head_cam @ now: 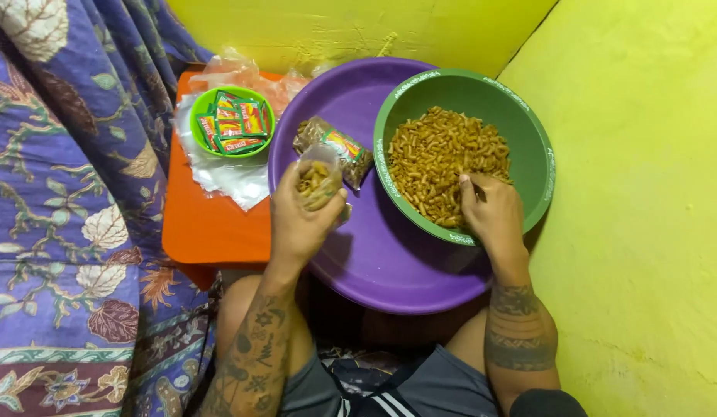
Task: The person packages snacks by scooping them from a large bowl into small plastic bags with a spoon. The person holds each plastic bag open with one hand while using the spoon to fill it, occasionally pressing the snacks down and shaking the bag to settle the contents.
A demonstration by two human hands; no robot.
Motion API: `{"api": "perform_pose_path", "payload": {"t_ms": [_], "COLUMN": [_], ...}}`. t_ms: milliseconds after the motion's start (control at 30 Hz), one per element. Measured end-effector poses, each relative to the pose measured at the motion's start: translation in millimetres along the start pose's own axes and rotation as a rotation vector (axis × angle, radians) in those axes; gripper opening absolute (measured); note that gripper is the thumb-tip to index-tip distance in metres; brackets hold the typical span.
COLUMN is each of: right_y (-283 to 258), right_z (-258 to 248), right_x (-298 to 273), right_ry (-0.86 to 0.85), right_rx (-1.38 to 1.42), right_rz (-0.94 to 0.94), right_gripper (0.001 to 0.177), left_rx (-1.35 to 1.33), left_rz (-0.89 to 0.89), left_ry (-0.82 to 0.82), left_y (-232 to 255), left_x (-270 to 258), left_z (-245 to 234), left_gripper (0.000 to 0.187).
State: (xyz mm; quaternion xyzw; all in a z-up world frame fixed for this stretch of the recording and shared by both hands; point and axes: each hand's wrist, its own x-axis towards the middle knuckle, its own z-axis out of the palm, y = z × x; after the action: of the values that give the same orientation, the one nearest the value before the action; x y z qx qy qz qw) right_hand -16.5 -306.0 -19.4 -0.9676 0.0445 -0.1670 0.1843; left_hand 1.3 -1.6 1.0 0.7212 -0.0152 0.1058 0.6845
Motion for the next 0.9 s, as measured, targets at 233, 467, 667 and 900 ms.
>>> {"api": "perform_pose_path", "payload": {"t_ms": [233,467,667,900], "right_y": [2.0,-3.9,17.9,46.6], "right_z": [-18.8,-27.3,-15.6,-1.1], "right_x": [1.6,-0.1,6.2,17.9], "right_ry": [0.09,-0.014,-0.037,-0.056], "right_rx": [0.218,0.15,0.106,0.432], "right_rz": [0.0,0.068,0.054,0.385], "right_gripper": [0.024,0.029,0.032,0.032], "left_rx": [0.156,0.207,0.187,0.173], "left_rz": [-0.019,-0.016,-0.008,-0.107], "left_ry": [-0.103,-0.174,-0.183,-0.23], "left_y": [-8.0,12.1,13.2,19.9], "left_x": [5.0,0.6,0.1,-1.6], "left_z": [29.1,34.2,31.4,38.2], "left_gripper": [0.053,0.051,0.051,0.053]}}
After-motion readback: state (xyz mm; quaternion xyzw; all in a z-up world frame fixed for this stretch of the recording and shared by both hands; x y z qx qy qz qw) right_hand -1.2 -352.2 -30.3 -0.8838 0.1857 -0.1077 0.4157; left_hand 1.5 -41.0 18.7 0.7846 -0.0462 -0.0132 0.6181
